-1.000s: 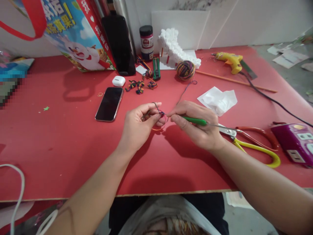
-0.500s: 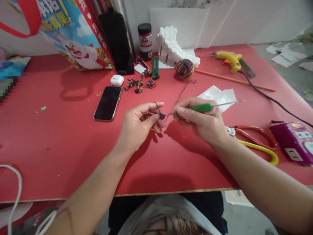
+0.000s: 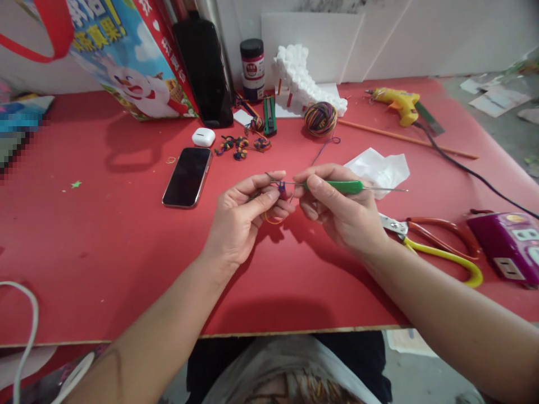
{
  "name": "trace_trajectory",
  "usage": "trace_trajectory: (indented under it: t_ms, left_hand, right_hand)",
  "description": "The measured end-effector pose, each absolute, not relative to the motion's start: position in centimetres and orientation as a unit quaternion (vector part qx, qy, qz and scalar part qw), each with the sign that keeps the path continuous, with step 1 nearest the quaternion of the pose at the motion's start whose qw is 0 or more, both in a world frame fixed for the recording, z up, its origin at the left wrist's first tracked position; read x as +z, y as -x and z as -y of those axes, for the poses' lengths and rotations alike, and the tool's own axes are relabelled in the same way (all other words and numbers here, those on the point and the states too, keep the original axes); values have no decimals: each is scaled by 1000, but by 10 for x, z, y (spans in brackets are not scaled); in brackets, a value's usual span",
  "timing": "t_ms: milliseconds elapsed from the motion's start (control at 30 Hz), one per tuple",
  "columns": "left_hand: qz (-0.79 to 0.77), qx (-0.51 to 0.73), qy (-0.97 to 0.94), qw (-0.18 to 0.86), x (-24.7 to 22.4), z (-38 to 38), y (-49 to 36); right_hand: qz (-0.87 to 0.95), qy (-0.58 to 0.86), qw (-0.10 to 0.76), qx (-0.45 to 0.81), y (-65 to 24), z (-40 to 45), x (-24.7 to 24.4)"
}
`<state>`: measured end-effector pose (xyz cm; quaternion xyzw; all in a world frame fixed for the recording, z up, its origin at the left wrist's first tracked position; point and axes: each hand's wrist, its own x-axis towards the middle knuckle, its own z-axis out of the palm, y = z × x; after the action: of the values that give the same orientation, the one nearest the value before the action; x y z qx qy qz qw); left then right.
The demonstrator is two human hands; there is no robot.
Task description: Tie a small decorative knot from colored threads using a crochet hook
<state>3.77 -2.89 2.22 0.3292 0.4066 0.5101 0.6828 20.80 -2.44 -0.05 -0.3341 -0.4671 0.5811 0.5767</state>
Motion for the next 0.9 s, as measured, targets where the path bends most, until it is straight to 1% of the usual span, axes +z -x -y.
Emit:
trace_trajectory:
  t_ms: [233, 367, 433, 533, 633, 700, 800, 900]
  left_hand:
    - [-407, 534, -324, 667, 18, 28, -39]
    - [-393, 544, -327, 666, 16, 28, -39]
    - [-386, 554, -330, 660, 16, 29, -41]
    - [-371, 575, -329, 651, 15, 32, -44]
    - [-343, 577, -306, 675, 14, 33, -47]
    - [-334, 574, -289, 689, 13, 33, -47]
    - [-334, 572, -285, 693, 13, 33, -47]
    - [-332, 574, -313, 679, 14, 33, -47]
  right_hand:
    - [475, 316, 578, 584, -208, 28, -3]
    - [504, 316, 580, 557, -206, 29, -5]
    - [537, 332, 581, 514, -205, 30, -6]
    - [621, 350, 573, 404, -203, 33, -8]
    - [699, 332, 563, 289, -202, 34, -9]
    - [725, 323, 561, 235, -201, 34, -10]
    - [743, 319, 554, 200, -202, 32, -9]
    - [748, 309, 555, 192, -203, 31, -7]
